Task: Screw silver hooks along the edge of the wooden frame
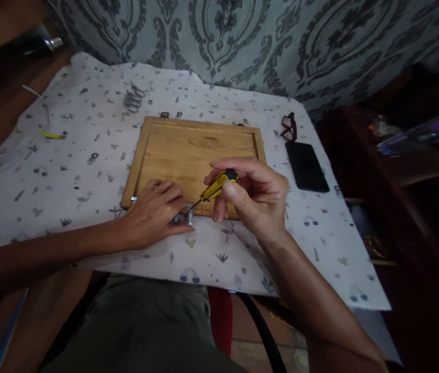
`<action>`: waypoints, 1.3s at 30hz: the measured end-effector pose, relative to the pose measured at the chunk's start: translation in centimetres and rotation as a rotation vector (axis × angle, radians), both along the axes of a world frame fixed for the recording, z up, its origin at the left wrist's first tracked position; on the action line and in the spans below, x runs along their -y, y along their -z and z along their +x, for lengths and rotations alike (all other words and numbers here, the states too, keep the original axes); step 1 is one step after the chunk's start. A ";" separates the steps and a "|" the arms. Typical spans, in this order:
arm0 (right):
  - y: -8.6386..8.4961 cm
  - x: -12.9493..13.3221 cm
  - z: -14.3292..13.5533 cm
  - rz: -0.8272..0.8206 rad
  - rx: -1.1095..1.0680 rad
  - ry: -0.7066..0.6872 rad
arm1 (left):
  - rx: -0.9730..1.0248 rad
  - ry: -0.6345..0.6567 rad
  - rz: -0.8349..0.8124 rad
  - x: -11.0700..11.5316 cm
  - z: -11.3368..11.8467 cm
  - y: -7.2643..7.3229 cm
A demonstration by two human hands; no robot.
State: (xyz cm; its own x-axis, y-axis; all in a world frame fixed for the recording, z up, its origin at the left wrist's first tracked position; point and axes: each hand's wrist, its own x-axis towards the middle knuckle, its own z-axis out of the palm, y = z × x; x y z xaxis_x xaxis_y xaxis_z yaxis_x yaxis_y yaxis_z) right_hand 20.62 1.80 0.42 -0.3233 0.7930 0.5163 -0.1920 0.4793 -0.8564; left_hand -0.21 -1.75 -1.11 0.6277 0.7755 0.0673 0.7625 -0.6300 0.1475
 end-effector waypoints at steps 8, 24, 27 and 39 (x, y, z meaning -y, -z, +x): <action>-0.1 -0.3 -0.1 0.026 -0.079 -0.025 | -0.001 0.001 -0.007 -0.1 0.1 0.1; -0.2 0.0 0.1 -0.035 -0.080 -0.032 | 0.003 0.019 0.013 0.1 -0.2 0.1; -0.1 0.1 0.0 -0.017 -0.085 -0.083 | 0.009 0.031 0.043 0.1 -0.4 0.3; -0.4 0.8 0.2 -0.028 0.025 -0.143 | -0.002 0.015 0.007 0.0 -0.3 0.1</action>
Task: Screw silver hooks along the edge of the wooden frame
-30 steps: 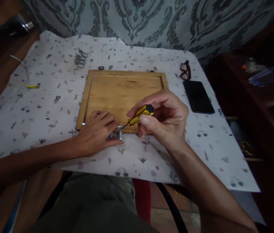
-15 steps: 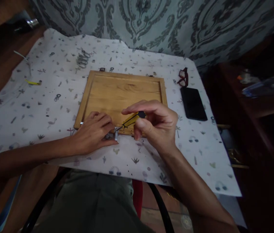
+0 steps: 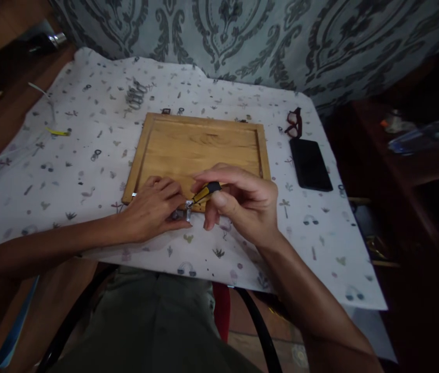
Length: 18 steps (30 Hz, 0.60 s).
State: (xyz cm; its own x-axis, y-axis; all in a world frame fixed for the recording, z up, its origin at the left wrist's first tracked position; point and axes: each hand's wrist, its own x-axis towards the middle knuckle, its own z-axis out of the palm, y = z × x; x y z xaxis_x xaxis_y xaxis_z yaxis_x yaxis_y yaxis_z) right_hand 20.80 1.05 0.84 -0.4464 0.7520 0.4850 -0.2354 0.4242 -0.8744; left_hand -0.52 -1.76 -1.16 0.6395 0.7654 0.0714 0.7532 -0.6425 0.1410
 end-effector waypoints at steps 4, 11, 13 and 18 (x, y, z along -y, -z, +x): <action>-0.4 -0.1 -0.6 0.051 -0.015 0.097 | 0.017 -0.007 -0.021 -0.1 0.0 0.1; -1.5 0.1 -2.1 0.014 0.014 0.135 | -0.006 -0.016 -0.043 -0.1 0.2 -0.3; -1.4 0.1 -2.1 0.031 -0.009 0.140 | -0.008 -0.021 -0.041 -0.1 0.2 -0.2; -0.7 0.5 -1.3 0.018 0.034 0.144 | 0.009 -0.010 -0.014 -0.1 0.1 0.0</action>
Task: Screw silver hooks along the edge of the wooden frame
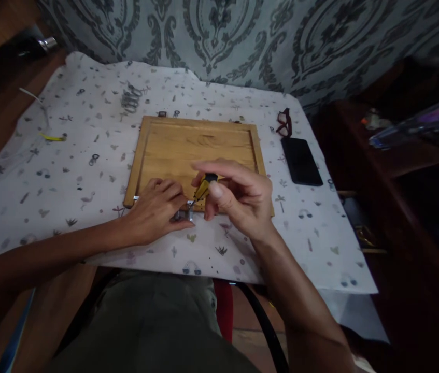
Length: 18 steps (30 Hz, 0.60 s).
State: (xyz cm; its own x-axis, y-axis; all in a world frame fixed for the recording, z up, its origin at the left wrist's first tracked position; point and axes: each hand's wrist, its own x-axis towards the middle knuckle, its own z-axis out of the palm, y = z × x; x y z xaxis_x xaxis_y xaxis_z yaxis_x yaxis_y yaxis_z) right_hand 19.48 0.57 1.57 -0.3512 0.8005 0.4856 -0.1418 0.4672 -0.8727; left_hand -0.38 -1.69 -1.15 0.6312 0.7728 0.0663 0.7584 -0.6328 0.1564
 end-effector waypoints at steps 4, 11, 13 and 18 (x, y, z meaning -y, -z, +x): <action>0.5 -0.2 0.6 0.029 -0.029 0.025 | 0.006 0.000 0.000 0.0 0.0 0.0; 1.0 -0.6 1.0 0.077 -0.011 0.094 | -0.006 -0.010 -0.055 -0.2 0.1 0.0; 0.8 -0.5 0.9 0.082 -0.013 0.130 | 0.001 -0.007 -0.053 -0.2 0.1 0.0; 0.4 -0.4 0.2 0.066 -0.108 0.126 | 0.000 -0.013 -0.051 -0.1 0.1 -0.1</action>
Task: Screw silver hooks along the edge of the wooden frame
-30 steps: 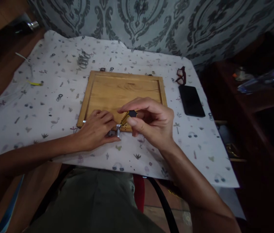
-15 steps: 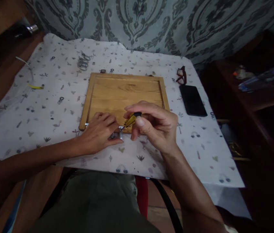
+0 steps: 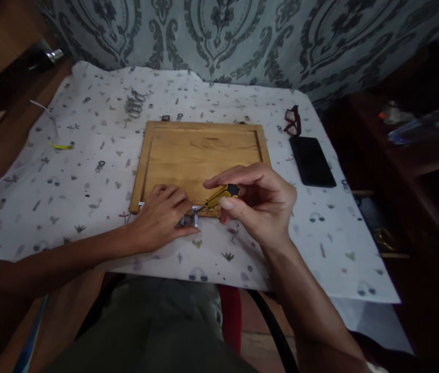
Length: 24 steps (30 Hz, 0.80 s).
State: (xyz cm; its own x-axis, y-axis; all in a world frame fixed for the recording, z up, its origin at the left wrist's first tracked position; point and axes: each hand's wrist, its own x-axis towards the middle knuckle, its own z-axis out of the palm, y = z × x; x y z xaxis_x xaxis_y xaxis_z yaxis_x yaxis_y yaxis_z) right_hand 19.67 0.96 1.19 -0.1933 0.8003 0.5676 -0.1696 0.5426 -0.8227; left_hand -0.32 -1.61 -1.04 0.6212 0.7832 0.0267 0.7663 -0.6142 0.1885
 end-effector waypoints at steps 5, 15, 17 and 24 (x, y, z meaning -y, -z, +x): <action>0.0 0.0 -0.1 -0.031 -0.034 -0.081 | -0.005 0.001 0.027 0.1 -0.1 0.0; -0.6 0.6 0.1 -0.021 0.101 -0.112 | 0.001 0.015 0.056 0.1 -0.2 0.4; -0.5 0.5 -0.2 -0.031 0.086 -0.085 | -0.003 0.006 0.041 0.1 -0.2 0.4; -0.6 0.8 -0.3 -0.052 0.091 -0.097 | -0.021 -0.010 -0.034 -0.1 0.0 -0.2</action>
State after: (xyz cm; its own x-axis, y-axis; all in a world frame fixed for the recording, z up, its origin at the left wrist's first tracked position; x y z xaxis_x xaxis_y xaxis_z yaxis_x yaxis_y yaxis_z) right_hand 19.34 0.12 1.82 -0.3195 0.8032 0.5027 -0.1426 0.4838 -0.8635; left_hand -0.28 -1.56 -0.82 0.6137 0.7895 -0.0124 0.7762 -0.6003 0.1930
